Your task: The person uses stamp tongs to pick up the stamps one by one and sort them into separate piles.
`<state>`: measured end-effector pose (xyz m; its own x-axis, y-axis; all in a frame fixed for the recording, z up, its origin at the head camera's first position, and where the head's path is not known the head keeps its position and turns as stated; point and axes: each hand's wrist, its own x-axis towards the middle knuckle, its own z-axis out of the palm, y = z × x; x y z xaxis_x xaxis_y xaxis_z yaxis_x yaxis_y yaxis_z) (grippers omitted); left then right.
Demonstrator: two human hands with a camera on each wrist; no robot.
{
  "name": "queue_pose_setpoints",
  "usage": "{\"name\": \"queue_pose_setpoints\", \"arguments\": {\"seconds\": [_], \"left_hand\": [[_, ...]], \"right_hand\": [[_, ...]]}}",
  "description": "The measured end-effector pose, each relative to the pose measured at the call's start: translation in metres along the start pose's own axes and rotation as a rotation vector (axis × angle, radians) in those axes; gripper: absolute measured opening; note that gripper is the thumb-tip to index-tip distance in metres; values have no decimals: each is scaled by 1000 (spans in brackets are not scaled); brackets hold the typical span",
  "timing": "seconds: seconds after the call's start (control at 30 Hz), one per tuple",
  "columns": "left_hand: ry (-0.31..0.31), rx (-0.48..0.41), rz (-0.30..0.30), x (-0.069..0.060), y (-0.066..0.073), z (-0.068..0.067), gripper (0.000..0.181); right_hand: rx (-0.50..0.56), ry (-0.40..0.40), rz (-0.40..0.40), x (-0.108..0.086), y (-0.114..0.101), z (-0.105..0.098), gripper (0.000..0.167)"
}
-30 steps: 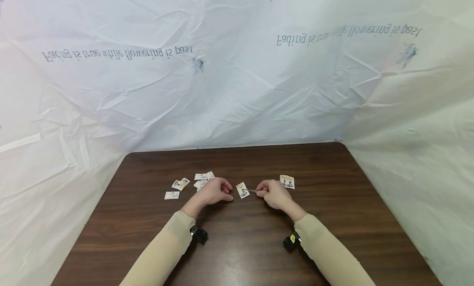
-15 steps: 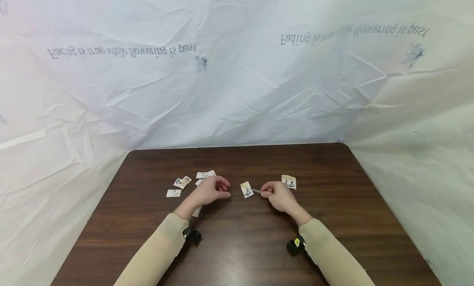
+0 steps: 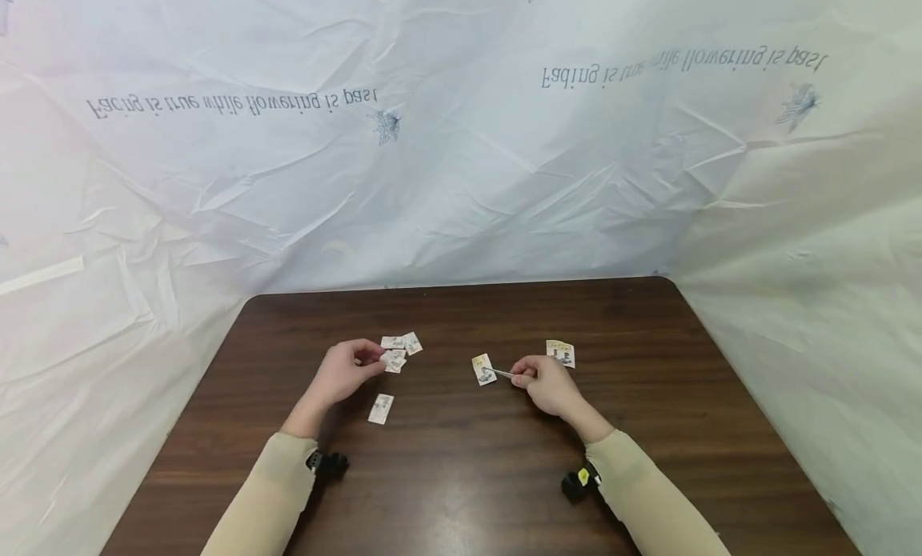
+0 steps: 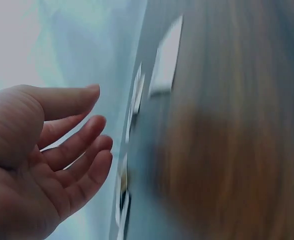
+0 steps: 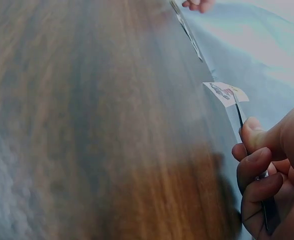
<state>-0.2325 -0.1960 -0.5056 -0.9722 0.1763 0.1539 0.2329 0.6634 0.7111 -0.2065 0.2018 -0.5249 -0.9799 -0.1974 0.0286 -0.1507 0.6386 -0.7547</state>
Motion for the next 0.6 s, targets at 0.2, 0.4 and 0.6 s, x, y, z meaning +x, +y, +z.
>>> {"name": "queue_pose_setpoints", "arguments": {"seconds": [0.2,0.4,0.6], "left_hand": [[87,60,-39,-2,-21,-19,16],[125,105,-71,-4,-34,-32,17],[119,117,-119,-5,-39,-37,19]], "right_hand": [[10,6,12,0,1,1,7],[46,9,39,-3,2,1,4],[60,13,52,-3,0,2,4]]}}
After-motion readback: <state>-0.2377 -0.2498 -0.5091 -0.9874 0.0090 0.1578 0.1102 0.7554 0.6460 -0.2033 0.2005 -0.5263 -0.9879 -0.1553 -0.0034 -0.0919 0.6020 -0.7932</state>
